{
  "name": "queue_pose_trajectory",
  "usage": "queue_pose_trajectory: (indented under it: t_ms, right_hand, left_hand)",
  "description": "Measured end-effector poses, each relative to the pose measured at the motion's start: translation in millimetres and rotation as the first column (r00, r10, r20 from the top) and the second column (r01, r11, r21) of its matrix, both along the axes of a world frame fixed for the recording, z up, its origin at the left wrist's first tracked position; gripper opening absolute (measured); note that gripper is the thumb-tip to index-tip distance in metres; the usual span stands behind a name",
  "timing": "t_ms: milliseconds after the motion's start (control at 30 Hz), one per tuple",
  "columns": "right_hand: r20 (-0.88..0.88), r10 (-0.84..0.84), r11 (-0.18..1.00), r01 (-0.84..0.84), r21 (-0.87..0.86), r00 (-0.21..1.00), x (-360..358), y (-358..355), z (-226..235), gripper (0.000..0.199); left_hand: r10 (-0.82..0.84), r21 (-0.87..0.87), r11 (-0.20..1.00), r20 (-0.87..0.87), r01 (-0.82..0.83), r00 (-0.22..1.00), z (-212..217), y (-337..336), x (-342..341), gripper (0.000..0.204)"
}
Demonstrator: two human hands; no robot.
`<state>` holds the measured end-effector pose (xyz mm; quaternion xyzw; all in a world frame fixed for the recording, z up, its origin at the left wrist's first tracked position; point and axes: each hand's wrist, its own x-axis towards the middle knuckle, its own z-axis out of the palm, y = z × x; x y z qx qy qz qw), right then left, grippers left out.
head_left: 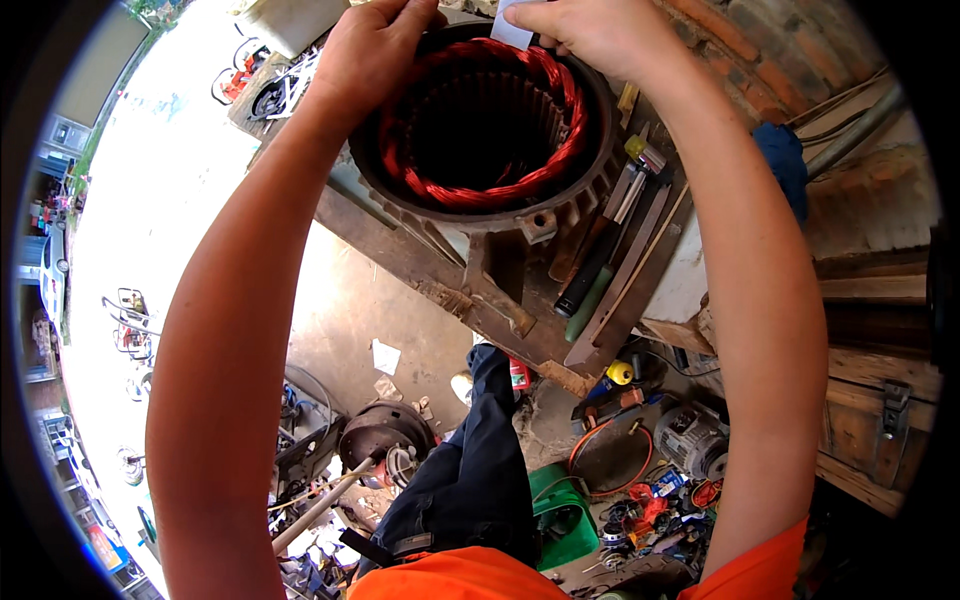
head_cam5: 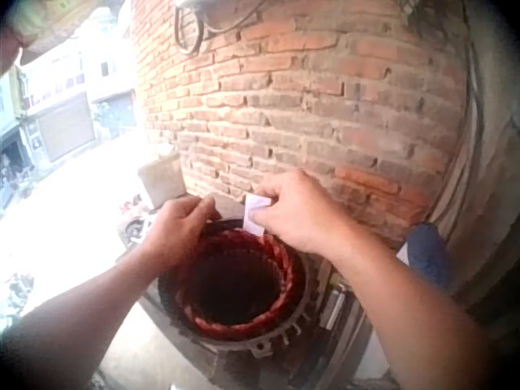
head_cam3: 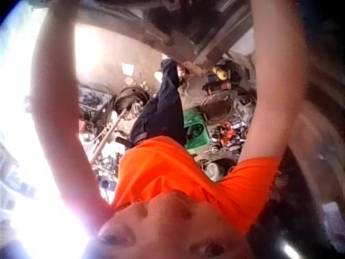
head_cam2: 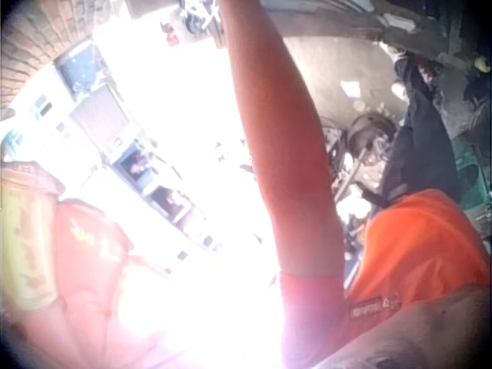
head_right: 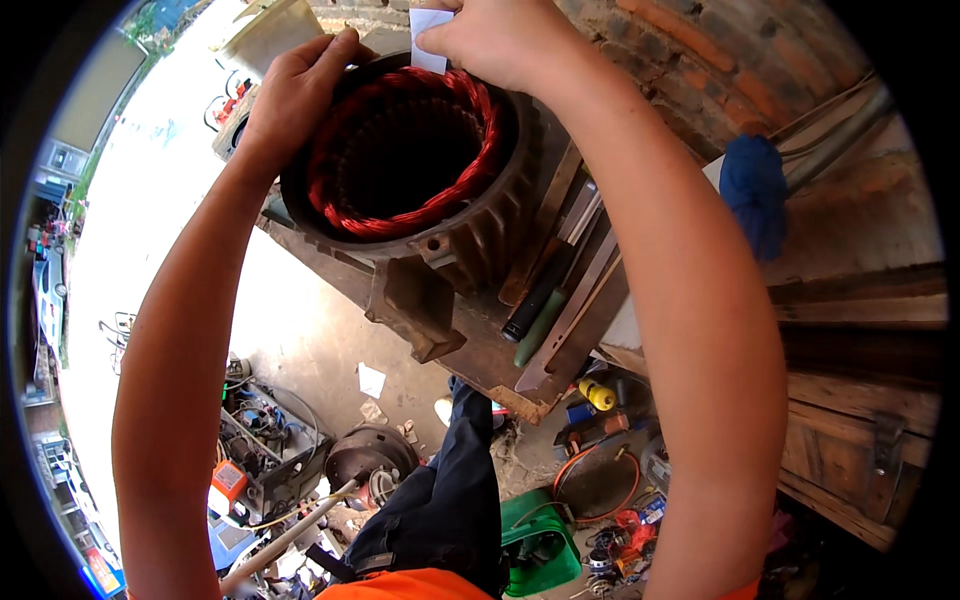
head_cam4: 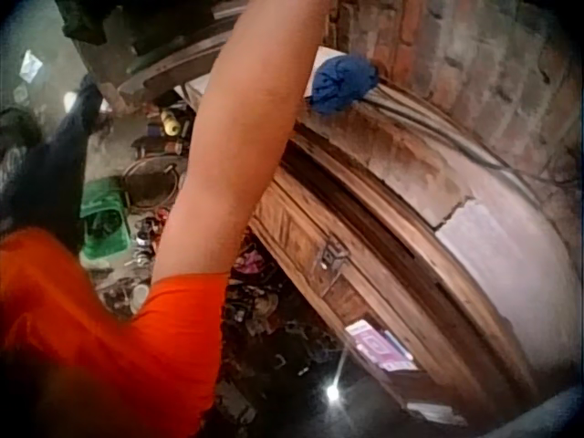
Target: The person inserts white paper strips into the slots of a motor stator. They then sit on the floor and use a paper cutter to cut a long white tape into smaller pieces. Finally, they return to the stator and continue inserting the cut paper strips into the slots.
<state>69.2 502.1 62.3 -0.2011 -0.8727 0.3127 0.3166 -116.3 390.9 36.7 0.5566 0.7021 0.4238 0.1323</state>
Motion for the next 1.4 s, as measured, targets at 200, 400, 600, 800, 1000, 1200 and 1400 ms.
queue_pose_trajectory:
  t_ms: [200,400,600,800,1000,1200,1400]
  right_hand:
    - [-0.072,-0.076,0.982,0.063,-0.179,0.994,-8,-2,-11,0.016]
    - [-0.232,-0.146,0.983,0.115,-0.141,0.962,-9,2,-30,0.018]
    - [-0.184,-0.205,0.975,0.185,-0.12,0.961,-11,-4,-28,0.019]
    - [-0.229,-0.174,0.98,0.145,-0.138,0.958,-10,-4,-29,0.019]
    - [-0.213,-0.182,0.975,0.148,-0.163,0.96,-9,-6,-27,0.018]
    - [-0.223,-0.179,0.973,0.14,-0.182,0.958,-8,-8,-25,0.018]
    - [-0.197,-0.193,0.971,0.159,-0.176,0.961,-9,-5,-28,0.019]
  left_hand:
    - [-0.002,0.013,1.0,-0.036,0.003,0.999,-4,2,-8,0.046]
    - [0.001,0.003,1.0,-0.016,-0.001,1.0,-3,5,-8,0.047]
    - [0.024,-0.006,1.0,-0.064,-0.024,0.998,-3,3,-9,0.049]
    - [0.047,-0.018,0.999,-0.034,-0.047,0.998,-1,3,-3,0.048]
    - [0.042,-0.009,0.999,-0.036,-0.042,0.998,-2,3,-5,0.048]
    - [0.025,0.0,1.0,-0.041,-0.025,0.999,-3,4,-7,0.046]
    - [0.05,-0.022,0.998,-0.06,-0.051,0.997,1,4,-1,0.046]
